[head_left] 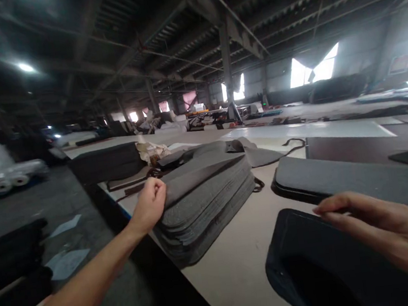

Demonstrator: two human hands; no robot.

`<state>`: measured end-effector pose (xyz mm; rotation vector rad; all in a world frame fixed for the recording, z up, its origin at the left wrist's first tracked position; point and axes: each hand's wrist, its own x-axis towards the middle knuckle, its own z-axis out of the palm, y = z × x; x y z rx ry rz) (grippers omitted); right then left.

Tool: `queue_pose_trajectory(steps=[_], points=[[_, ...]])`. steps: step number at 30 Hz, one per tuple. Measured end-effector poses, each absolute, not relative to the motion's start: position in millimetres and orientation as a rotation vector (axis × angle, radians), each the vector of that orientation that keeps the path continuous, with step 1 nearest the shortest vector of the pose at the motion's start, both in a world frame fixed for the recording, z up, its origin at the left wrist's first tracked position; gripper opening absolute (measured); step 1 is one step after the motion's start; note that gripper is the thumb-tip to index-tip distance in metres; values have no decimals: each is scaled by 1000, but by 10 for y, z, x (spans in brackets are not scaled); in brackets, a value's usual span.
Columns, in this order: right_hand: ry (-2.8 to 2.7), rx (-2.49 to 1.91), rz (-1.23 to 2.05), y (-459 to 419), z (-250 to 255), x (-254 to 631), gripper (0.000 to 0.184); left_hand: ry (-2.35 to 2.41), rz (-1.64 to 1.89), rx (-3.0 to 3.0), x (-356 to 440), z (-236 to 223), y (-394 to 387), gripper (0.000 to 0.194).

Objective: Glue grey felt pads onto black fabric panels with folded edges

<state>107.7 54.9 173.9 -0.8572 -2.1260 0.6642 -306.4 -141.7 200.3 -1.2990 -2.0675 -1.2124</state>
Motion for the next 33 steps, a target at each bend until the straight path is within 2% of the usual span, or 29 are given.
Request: queue_pose_trajectory(steps=[4, 9, 11, 15, 17, 20, 22, 25, 28, 30, 33], points=[[-2228, -785, 920, 632, 1892, 612, 40, -1855, -1357, -1130, -3075, 2085, -1536, 21], [-1990, -747, 1323, 769, 1857, 192, 45, -1569, -1443, -967, -2996, 2095, -1692, 19], [-1860, -738, 1475, 811, 1795, 69, 42, -1513, -1468, -1004, -2938, 2044, -1776, 22], [-1560, -679, 1818, 880, 1655, -150, 27, -1662, -1391, -1246, -2888, 1878, -2017, 28], [-1445, -699, 1924, 908, 1614, -261, 30, -1779, -1316, -1328, -2920, 1795, -2122, 30], [-1335, -764, 2006, 940, 1616, -431, 42, -1986, -1330, -1382, -3009, 1678, -2177, 36], [-1289, -733, 2046, 958, 1652, -530, 40, -2110, -1394, -1288, -3065, 1595, -2147, 46], [-1262, -640, 2037, 991, 1732, -617, 29, -2191, -1482, -917, -3118, 1466, -2069, 76], [-1311, -590, 2017, 1057, 1810, -615, 30, -2301, -1676, -650, -3120, 1387, -2044, 101], [-1392, -591, 1977, 1123, 1849, -585, 35, -2457, -1822, -546, -3084, 1396, -2074, 101], [-1539, -642, 1827, 1220, 1890, -526, 31, -2636, -1965, -493, -2982, 1506, -2153, 82]])
